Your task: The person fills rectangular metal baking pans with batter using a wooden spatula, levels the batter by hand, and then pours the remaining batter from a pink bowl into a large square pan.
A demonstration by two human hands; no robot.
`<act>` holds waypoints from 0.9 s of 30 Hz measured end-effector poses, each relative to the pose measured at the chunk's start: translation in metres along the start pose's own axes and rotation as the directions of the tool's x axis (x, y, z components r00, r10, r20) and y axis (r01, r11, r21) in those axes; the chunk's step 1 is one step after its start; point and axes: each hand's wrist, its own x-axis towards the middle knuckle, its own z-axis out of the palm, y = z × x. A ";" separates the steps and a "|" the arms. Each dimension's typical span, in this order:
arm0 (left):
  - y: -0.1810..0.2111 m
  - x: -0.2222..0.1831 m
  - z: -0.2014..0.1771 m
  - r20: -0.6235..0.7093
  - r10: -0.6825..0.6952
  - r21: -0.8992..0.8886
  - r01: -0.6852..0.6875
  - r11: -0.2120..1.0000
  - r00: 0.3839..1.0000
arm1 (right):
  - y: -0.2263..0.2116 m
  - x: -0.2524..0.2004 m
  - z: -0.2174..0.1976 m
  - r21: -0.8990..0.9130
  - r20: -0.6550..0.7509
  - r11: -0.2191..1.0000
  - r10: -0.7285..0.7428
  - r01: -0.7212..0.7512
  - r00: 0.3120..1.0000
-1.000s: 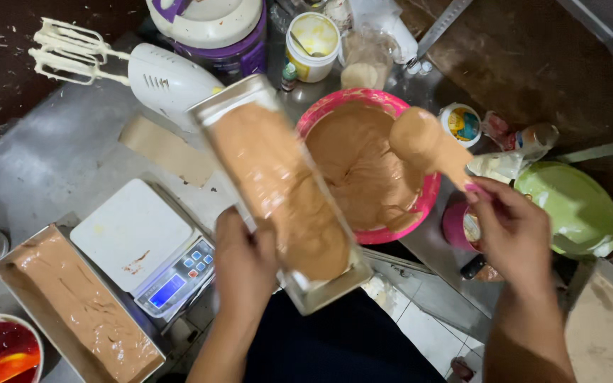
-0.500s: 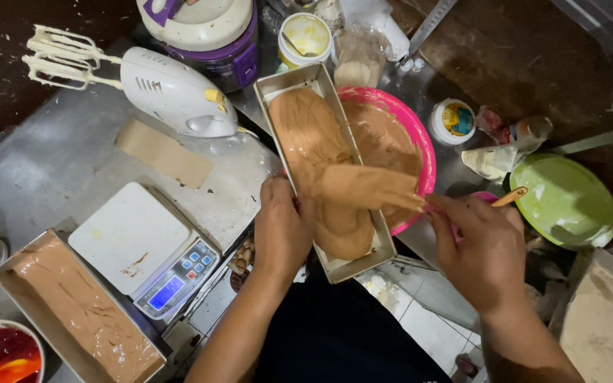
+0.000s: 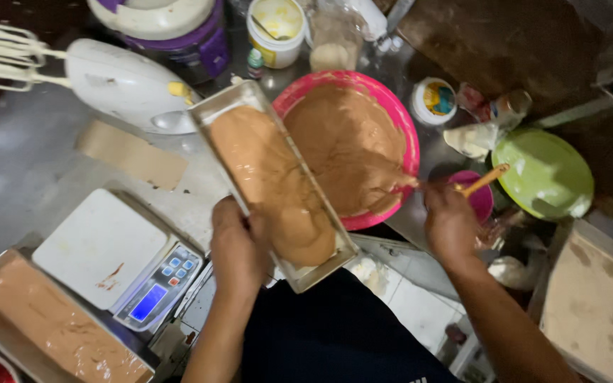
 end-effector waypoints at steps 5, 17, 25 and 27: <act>-0.017 -0.018 -0.014 -0.336 0.442 0.028 -0.461 0.887 0.832 | 0.039 -0.066 0.043 -0.069 0.187 0.983 -0.156 0.171 0.970; -0.021 -0.023 -0.039 -0.366 0.501 0.089 -0.506 0.858 0.784 | 0.034 -0.072 -0.069 -0.260 0.073 0.956 -0.125 0.140 0.989; -0.038 -0.039 -0.066 -0.286 0.451 0.046 -0.458 0.888 0.846 | 0.034 -0.056 0.020 0.174 0.563 0.911 0.220 -0.375 0.796; -0.049 -0.053 -0.082 -0.336 0.396 0.045 -0.406 0.913 0.855 | 0.064 -0.064 0.005 0.070 0.612 0.950 0.199 -0.303 0.766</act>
